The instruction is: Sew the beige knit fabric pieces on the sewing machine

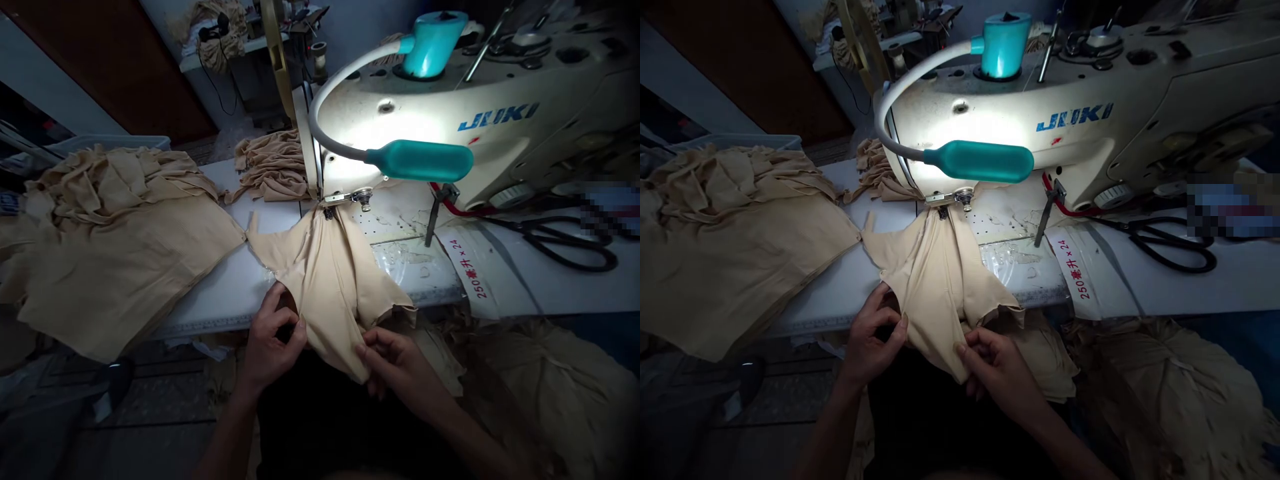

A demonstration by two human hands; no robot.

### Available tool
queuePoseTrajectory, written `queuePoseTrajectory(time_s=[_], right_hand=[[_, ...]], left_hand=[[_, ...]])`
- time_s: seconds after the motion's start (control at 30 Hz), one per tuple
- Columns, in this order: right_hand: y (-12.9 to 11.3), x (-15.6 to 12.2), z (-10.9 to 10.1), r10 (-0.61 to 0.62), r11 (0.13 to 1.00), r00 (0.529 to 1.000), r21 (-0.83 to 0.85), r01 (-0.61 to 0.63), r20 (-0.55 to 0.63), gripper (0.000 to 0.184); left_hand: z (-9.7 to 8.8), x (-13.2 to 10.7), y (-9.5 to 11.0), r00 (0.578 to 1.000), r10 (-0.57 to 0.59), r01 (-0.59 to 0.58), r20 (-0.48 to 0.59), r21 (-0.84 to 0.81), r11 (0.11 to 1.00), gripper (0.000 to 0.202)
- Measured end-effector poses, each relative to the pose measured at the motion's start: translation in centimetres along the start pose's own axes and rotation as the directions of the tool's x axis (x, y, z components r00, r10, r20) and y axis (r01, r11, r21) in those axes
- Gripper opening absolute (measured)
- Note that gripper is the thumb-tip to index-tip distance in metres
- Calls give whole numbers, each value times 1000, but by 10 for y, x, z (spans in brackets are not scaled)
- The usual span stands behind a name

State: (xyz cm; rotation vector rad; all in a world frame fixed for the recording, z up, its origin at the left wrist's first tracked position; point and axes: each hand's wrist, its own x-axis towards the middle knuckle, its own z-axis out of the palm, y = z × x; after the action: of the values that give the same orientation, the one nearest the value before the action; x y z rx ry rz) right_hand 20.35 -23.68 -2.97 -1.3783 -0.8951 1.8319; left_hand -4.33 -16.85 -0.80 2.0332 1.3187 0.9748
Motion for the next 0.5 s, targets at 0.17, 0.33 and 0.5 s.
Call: queuePoseTrajectory(time_s=[0.17, 0.33, 0.5], right_hand=[[7, -6, 6, -36, 999, 998, 16, 35, 48, 47], [20, -4, 1, -52, 997, 997, 54, 48, 64, 46], [35, 4, -2, -36, 997, 996, 77, 30, 78, 45]], left_hand=[[0, -1, -1, 999, 23, -23, -25, 33, 999, 20], [5, 1, 3, 993, 95, -86, -74, 118, 989, 19], [17, 12, 9, 927, 245, -122, -284, 388, 914, 12]])
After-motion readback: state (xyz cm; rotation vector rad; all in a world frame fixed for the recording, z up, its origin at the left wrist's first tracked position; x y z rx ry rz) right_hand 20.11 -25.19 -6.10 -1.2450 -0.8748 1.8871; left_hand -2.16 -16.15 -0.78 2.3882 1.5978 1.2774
